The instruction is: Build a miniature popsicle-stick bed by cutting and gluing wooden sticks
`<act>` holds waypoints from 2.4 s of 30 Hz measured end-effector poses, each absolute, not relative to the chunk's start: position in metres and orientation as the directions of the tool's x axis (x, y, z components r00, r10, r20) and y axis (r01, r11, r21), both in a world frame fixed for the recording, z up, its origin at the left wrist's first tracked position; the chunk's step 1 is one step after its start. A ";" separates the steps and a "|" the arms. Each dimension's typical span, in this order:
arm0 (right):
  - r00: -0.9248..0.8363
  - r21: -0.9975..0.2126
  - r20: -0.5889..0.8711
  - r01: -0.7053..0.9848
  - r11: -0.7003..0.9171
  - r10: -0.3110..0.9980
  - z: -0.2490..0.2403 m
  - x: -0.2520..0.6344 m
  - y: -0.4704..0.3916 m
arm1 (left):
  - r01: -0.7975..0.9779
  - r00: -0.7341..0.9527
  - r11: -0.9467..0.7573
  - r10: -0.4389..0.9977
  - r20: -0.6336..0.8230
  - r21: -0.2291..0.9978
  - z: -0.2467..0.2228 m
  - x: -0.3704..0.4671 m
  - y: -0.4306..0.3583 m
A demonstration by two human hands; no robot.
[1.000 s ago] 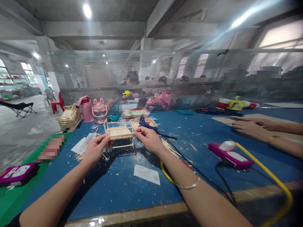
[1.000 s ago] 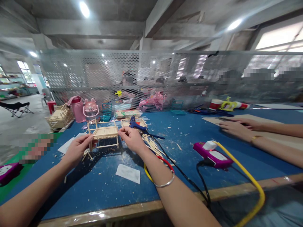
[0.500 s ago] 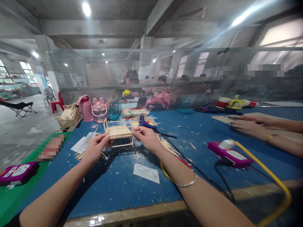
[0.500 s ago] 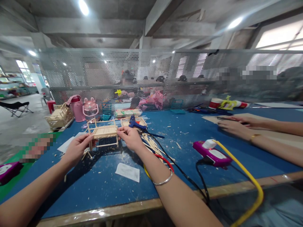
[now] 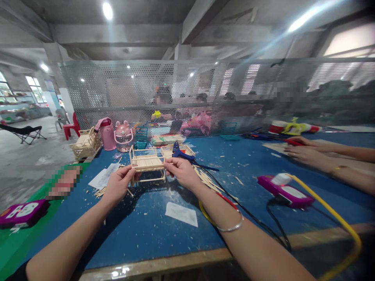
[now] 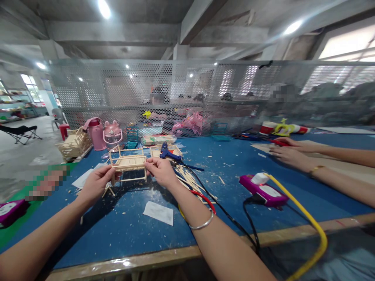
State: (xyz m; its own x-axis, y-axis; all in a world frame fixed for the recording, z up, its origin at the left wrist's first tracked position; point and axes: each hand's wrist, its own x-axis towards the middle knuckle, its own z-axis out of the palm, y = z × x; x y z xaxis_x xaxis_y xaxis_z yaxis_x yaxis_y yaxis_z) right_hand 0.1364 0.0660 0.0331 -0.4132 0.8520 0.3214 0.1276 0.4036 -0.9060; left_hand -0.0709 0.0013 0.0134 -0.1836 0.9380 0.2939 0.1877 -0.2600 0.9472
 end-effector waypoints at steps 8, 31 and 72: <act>-0.411 -0.898 0.327 0.144 0.415 0.851 0.033 0.137 0.065 | 0.182 -0.196 -0.259 0.936 0.293 0.949 0.017 -0.069 -0.001; -0.399 -0.902 0.322 0.146 0.407 0.859 0.035 0.136 0.063 | 0.131 -0.206 -0.253 0.939 0.276 0.959 0.013 -0.071 0.001; -0.411 -0.897 0.295 0.193 0.398 0.862 0.033 0.137 0.066 | -0.101 -0.174 -0.173 0.973 0.154 0.980 0.014 -0.071 0.001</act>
State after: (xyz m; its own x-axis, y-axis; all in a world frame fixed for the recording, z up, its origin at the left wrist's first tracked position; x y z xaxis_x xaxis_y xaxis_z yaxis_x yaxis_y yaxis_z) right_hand 0.1365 0.0663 0.0333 -0.4113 0.8625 0.2948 0.1927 0.3984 -0.8967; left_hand -0.0711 0.0007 0.0144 -0.1737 0.9727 0.1537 -0.1014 -0.1729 0.9797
